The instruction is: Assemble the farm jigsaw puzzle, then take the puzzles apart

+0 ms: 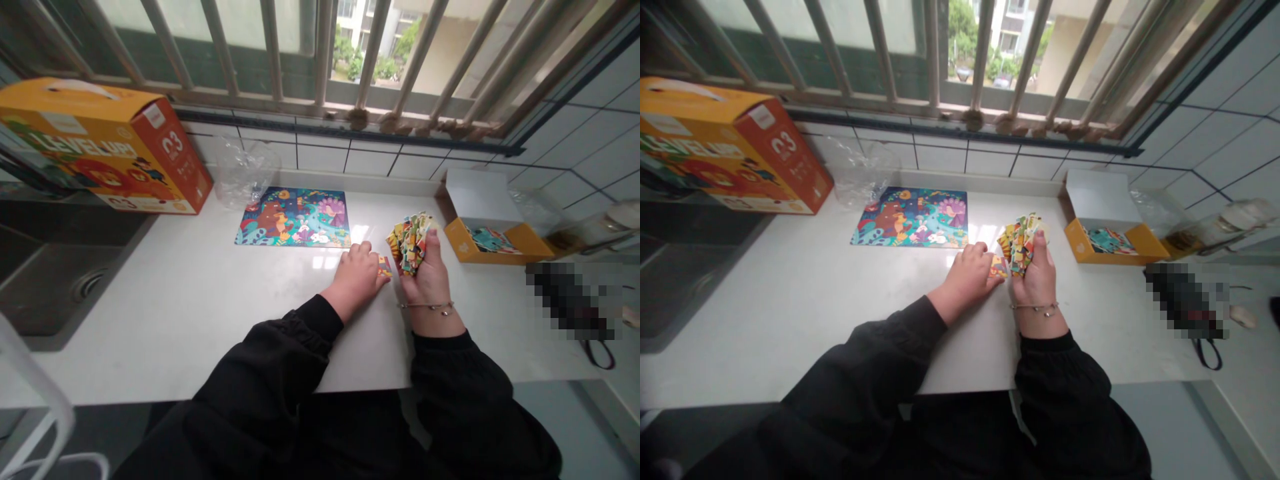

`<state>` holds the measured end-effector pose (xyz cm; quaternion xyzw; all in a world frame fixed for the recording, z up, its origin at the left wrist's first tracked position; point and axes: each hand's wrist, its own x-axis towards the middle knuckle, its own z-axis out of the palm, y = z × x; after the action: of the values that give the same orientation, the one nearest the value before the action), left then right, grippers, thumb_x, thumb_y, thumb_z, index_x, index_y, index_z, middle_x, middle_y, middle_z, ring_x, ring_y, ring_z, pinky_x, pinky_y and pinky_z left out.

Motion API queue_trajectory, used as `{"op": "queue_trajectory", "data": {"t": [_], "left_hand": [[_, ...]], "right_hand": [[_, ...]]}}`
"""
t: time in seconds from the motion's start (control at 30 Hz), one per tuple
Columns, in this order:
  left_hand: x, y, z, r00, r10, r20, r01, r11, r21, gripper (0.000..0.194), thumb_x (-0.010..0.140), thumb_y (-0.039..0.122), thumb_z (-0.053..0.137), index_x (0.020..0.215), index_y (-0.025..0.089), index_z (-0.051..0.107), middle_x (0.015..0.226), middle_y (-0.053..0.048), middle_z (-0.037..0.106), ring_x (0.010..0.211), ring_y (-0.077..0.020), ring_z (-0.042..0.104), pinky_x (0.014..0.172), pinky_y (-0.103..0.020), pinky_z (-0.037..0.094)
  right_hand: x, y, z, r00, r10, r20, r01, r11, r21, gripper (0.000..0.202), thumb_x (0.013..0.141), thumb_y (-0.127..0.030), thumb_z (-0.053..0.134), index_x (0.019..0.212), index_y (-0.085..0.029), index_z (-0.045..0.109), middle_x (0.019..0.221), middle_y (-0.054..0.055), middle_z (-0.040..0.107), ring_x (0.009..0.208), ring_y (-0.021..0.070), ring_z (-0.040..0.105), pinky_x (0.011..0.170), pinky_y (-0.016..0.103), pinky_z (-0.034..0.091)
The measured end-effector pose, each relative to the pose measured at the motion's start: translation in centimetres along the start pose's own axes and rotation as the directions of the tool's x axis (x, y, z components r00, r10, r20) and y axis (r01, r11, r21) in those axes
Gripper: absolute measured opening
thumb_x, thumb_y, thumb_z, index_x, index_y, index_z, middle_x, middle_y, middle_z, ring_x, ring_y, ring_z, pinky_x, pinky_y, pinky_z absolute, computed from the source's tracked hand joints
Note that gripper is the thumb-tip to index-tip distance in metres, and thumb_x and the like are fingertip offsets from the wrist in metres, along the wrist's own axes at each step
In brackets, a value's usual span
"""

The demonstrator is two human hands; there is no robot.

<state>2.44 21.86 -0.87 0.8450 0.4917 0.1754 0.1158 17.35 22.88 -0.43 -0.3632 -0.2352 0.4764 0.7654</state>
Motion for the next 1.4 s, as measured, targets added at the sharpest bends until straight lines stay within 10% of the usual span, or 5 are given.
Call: {"op": "queue_trajectory", "data": {"t": [0.43, 0.67, 0.9, 1.23, 1.4], "left_hand": [[0.5, -4.8, -1.7, 0.988, -0.151, 0.033, 0.147, 0.854, -0.498, 0.027, 0.086, 0.014, 0.090, 0.105, 0.020, 0.072, 0.103, -0.007, 0.079, 0.099, -0.0258, 0.074, 0.093, -0.039, 0.060], [1.0, -4.2, -0.1, 0.852, -0.445, 0.275, 0.336, 0.062, -0.940, 0.017, 0.095, 0.012, 0.084, 0.101, 0.017, 0.068, 0.082, -0.002, 0.077, 0.068, -0.0147, 0.074, 0.074, -0.030, 0.065], [0.3, -3.0, 0.2, 0.857, -0.418, 0.302, 0.268, -0.141, -0.953, 0.019, 0.094, 0.015, 0.087, 0.099, 0.015, 0.069, 0.083, -0.003, 0.079, 0.067, -0.0119, 0.075, 0.080, -0.029, 0.068], [1.1, -9.0, -7.7, 0.879, -0.274, -0.391, 0.109, 0.912, -0.394, 0.033, 0.103, 0.019, 0.065, 0.136, 0.018, 0.070, 0.144, -0.018, 0.072, 0.112, -0.0271, 0.077, 0.101, -0.044, 0.066], [3.2, -16.3, -15.0, 0.794, -0.263, -0.548, 0.348, 0.936, 0.056, 0.072, 0.092, 0.010, 0.063, 0.163, 0.011, 0.050, 0.180, -0.027, 0.040, 0.143, -0.0441, 0.062, 0.121, -0.063, 0.052]], "right_hand": [[-1.6, 0.3, 1.0, 0.981, 0.163, 0.106, -0.138, 0.968, -0.211, 0.052, 0.093, -0.064, 0.087, 0.116, -0.019, 0.078, 0.107, 0.009, 0.086, 0.100, 0.0267, 0.085, 0.091, 0.042, 0.071], [-1.6, 1.4, 0.8, 0.987, 0.154, 0.034, -0.138, 0.947, -0.291, 0.061, 0.078, -0.062, 0.101, 0.112, -0.023, 0.068, 0.099, 0.004, 0.085, 0.084, 0.0244, 0.084, 0.075, 0.038, 0.072], [-1.6, 1.5, 0.8, 0.974, 0.202, 0.103, -0.171, 0.952, -0.253, 0.057, 0.083, -0.062, 0.098, 0.113, -0.021, 0.072, 0.099, 0.006, 0.085, 0.085, 0.0247, 0.084, 0.082, 0.041, 0.073], [-2.3, 1.3, 1.4, 0.942, 0.318, 0.109, -0.296, 0.938, -0.179, 0.057, 0.091, -0.063, 0.091, 0.122, -0.016, 0.081, 0.114, 0.012, 0.088, 0.094, 0.0253, 0.086, 0.080, 0.035, 0.072], [-2.5, 1.4, 1.6, 0.913, 0.373, 0.165, -0.340, 0.920, -0.196, 0.056, 0.092, -0.065, 0.090, 0.120, -0.017, 0.082, 0.110, 0.011, 0.088, 0.092, 0.0242, 0.086, 0.077, 0.032, 0.072]]}}
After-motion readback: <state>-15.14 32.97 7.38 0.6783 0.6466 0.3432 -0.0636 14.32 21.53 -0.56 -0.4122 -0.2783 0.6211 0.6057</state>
